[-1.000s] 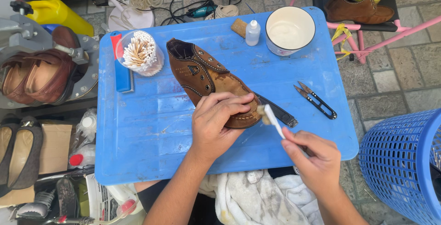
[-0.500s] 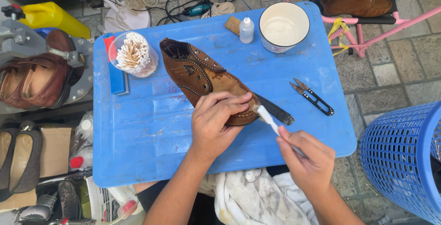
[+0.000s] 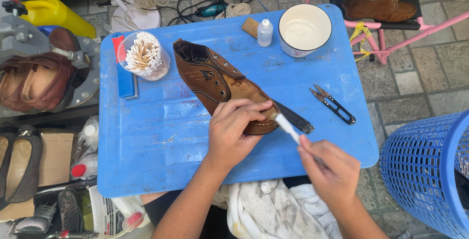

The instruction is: The person scrubs a brown leather shoe with a toothbrush dipped in a white liquid, then uses a blowtorch to heat the shoe's surface. The shoe is rotated and repositioned throughout the process.

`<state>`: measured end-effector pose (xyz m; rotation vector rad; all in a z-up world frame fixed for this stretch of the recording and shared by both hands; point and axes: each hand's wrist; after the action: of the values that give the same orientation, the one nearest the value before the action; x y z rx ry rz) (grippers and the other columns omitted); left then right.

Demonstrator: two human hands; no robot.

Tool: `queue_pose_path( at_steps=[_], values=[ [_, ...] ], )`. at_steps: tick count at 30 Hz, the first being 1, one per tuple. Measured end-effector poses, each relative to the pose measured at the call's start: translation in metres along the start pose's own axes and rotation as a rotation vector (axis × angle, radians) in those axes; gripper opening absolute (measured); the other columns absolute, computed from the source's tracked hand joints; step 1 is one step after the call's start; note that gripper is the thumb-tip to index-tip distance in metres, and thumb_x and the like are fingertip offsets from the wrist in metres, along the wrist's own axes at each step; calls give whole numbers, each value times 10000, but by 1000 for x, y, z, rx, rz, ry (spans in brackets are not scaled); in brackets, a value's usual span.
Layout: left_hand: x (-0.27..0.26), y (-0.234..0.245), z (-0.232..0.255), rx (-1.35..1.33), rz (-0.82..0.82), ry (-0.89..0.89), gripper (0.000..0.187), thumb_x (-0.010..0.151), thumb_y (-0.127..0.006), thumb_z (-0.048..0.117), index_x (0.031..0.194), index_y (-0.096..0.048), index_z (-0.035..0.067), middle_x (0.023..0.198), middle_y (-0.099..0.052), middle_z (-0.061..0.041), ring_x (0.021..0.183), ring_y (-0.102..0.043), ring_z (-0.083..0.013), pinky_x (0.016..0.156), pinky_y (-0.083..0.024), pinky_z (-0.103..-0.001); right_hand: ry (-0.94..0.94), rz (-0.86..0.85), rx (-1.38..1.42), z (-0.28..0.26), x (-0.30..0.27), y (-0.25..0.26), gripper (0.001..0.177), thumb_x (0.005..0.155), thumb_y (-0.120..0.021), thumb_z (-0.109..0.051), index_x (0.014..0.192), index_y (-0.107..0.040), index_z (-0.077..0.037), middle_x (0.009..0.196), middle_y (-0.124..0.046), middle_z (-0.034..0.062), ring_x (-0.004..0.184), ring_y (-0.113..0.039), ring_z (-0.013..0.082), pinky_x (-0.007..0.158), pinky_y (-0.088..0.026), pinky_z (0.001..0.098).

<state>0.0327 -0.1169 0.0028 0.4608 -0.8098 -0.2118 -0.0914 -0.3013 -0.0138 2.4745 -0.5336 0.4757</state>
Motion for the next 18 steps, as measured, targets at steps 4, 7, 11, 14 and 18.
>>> queue_pose_path(
  at_steps=[4, 7, 11, 14, 18],
  values=[
    [-1, 1, -1, 11, 1, -7, 273, 755, -859, 115, 894, -624, 106, 1148, -770, 28, 1022, -690, -189, 866, -495, -346, -46, 23, -21, 4, 4, -3, 206, 846, -766, 56, 1052, -758, 54, 689, -682, 50, 519, -523, 46, 452, -326, 212],
    [-2, 1, -2, -8, -16, -1, 280, 765, -864, 117, 901, -620, 116, 1151, -765, 37, 1024, -691, -184, 868, -496, -345, -13, 57, -61, 4, 6, -5, 160, 879, -759, 55, 1039, -744, 53, 717, -666, 60, 546, -520, 51, 481, -351, 214],
    [-4, -1, -3, 0, -6, -13, 292, 755, -861, 109, 894, -604, 119, 1138, -763, 45, 1020, -683, -197, 856, -490, -348, -4, 24, -49, -1, 0, -4, 157, 881, -758, 47, 1036, -739, 52, 709, -643, 61, 571, -547, 55, 510, -397, 220],
    [-5, -1, -3, -6, -8, -10, 288, 764, -862, 110, 901, -610, 127, 1115, -763, 58, 1020, -689, -186, 864, -493, -349, -41, 23, -72, 6, 5, -4, 127, 864, -772, 57, 989, -752, 46, 687, -641, 67, 544, -533, 81, 495, -380, 232],
    [-3, 2, -5, -32, 6, -2, 311, 747, -873, 123, 896, -601, 124, 1103, -760, 49, 1016, -683, -201, 849, -491, -349, 119, -23, -27, 6, 1, -6, 145, 843, -774, 50, 984, -739, 42, 720, -659, 64, 577, -583, 68, 518, -428, 216]
  ],
)
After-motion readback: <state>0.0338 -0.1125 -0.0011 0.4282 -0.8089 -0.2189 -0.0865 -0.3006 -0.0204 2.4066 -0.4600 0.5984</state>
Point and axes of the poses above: each hand's wrist, its own x-axis towards the middle knuckle, its own y-axis out of the back of the hand, z = x × y
